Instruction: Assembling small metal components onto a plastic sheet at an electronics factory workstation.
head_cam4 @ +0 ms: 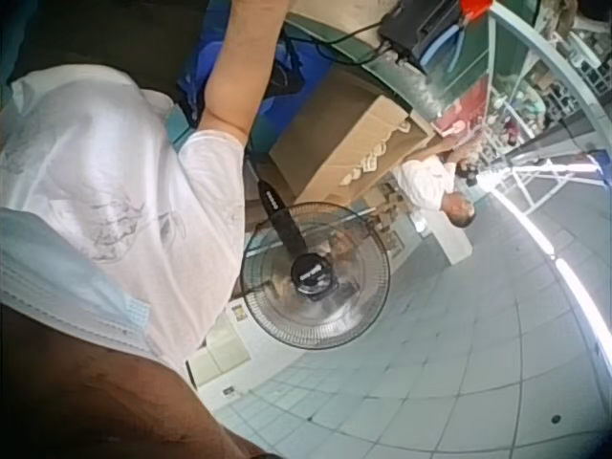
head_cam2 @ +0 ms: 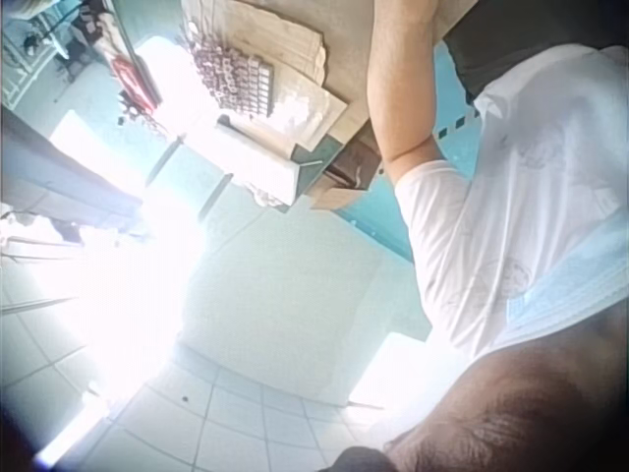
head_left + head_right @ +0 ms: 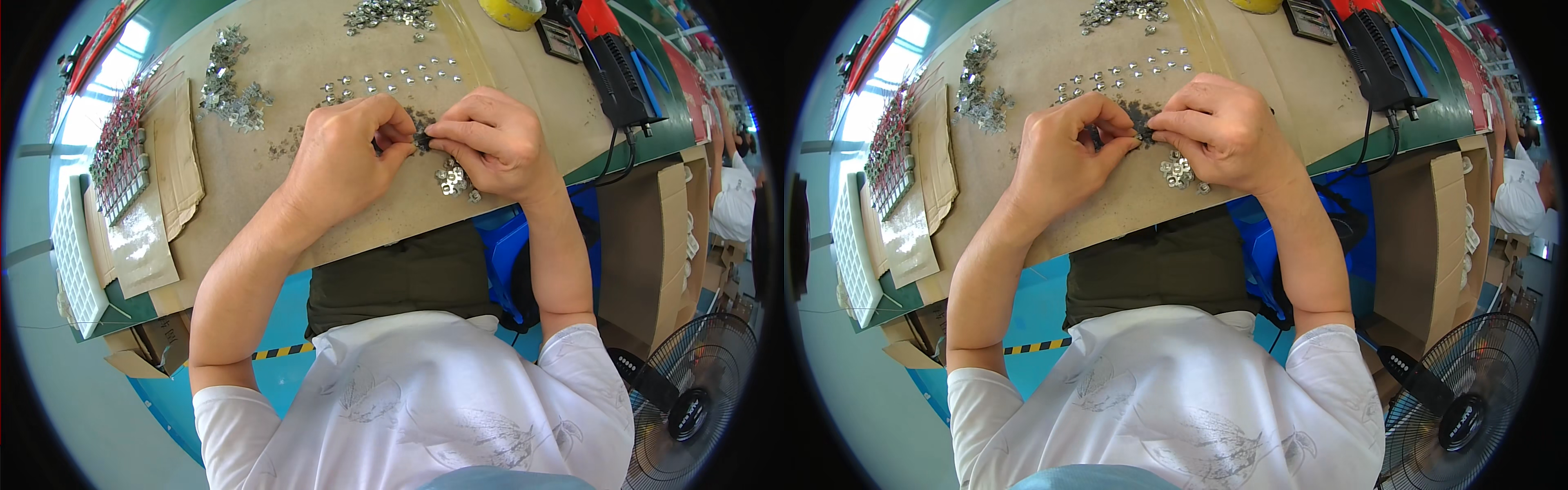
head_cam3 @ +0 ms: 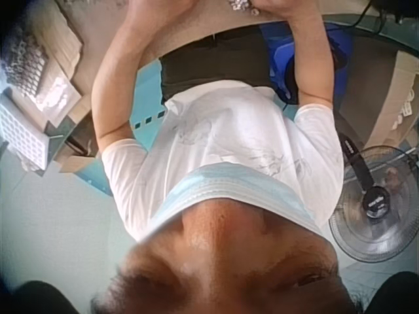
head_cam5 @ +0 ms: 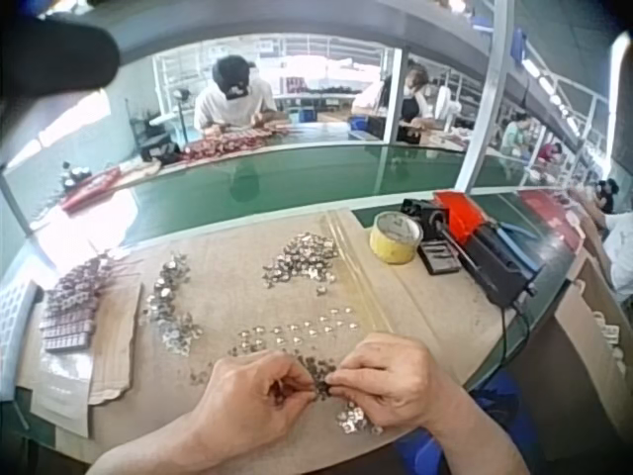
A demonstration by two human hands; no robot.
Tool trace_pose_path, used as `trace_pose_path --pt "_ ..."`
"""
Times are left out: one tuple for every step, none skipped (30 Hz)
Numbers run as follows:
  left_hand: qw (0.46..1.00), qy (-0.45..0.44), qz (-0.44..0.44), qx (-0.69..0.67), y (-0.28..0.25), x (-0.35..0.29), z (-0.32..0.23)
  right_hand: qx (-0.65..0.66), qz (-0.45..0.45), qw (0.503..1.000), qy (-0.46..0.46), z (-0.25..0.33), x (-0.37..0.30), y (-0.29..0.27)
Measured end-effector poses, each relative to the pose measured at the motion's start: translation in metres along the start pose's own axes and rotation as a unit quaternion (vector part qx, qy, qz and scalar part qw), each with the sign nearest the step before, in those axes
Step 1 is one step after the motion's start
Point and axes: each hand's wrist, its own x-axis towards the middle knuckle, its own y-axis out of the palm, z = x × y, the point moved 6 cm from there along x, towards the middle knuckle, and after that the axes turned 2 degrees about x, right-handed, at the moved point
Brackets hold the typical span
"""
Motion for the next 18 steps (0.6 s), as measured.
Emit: trace_pose_path --pt "1.0 -0.002 0.001 0.0 0.0 0.0 0.0 0.0 0.0 1.0 0.0 0.0 0.0 -0.001" --pt "1.0 -0.001 0.001 0.0 0.0 0.001 0.0 -0.011 0.006 1.0 -0.009 0.002 0.001 0.0" --pt "1.0 0.0 0.0 -0.004 0.0 0.001 0.001 -0.022 0.013 1.0 -0.018 0.003 0.001 0.0" --pt "1.0 0.002 -0.001 -0.007 0.001 0.001 0.002 -0.023 0.012 0.999 -0.019 0.004 0.002 -0.001" --pt "1.0 0.003 -0.002 -0.006 0.0 0.001 0.002 -0.044 0.024 0.998 -0.031 0.006 0.002 -0.001" --pt "1.0 0.008 0.001 -0.005 0.001 0.001 0.002 -0.065 0.036 0.996 -0.042 0.009 0.003 0.0" --pt "1.0 0.014 0.004 -0.004 0.001 0.001 0.001 -0.066 0.035 0.996 -0.044 0.012 0.004 -0.001" --pt "1.0 0.015 0.003 -0.003 0.001 0.001 0.001 -0.066 0.049 0.996 -0.025 0.012 0.005 -0.001" --pt "1.0 0.019 0.004 -0.002 0.001 0.001 0.0 -0.065 0.063 0.996 -0.006 0.012 0.006 -0.001" --pt "1.0 0.023 0.006 -0.001 0.001 0.0 0.0 -0.067 0.062 0.996 -0.008 0.015 0.007 -0.002" --pt "1.0 0.025 0.004 -0.001 0.002 0.0 0.001 -0.079 0.074 0.994 0.001 0.015 0.009 0.0" --pt "0.999 0.041 0.001 -0.004 0.002 0.0 0.002 -0.091 0.085 0.992 0.01 0.015 0.011 0.001" --pt "0.998 0.056 -0.003 -0.007 0.002 0.0 0.003 -0.093 0.085 0.992 0.008 0.017 0.012 0.001" --pt "0.998 0.058 -0.005 -0.005 0.001 0.0 0.003 -0.117 0.088 0.989 -0.007 0.019 0.014 0.001" --pt "0.998 0.065 0.0 -0.005 0.002 0.001 0.004 -0.14 0.092 0.986 -0.022 0.022 0.015 0.001" --pt "0.997 0.071 0.005 -0.004 0.003 0.001 0.003 -0.142 0.091 0.985 -0.024 0.023 0.016 0.001" --pt "0.997 0.073 0.003 -0.004 0.002 0.001 0.003 -0.121 0.1 0.988 -0.006 0.022 0.016 0.001" --pt "0.998 0.07 0.006 -0.008 0.002 0.002 0.003 -0.1 0.11 0.989 0.011 0.02 0.016 0.002"
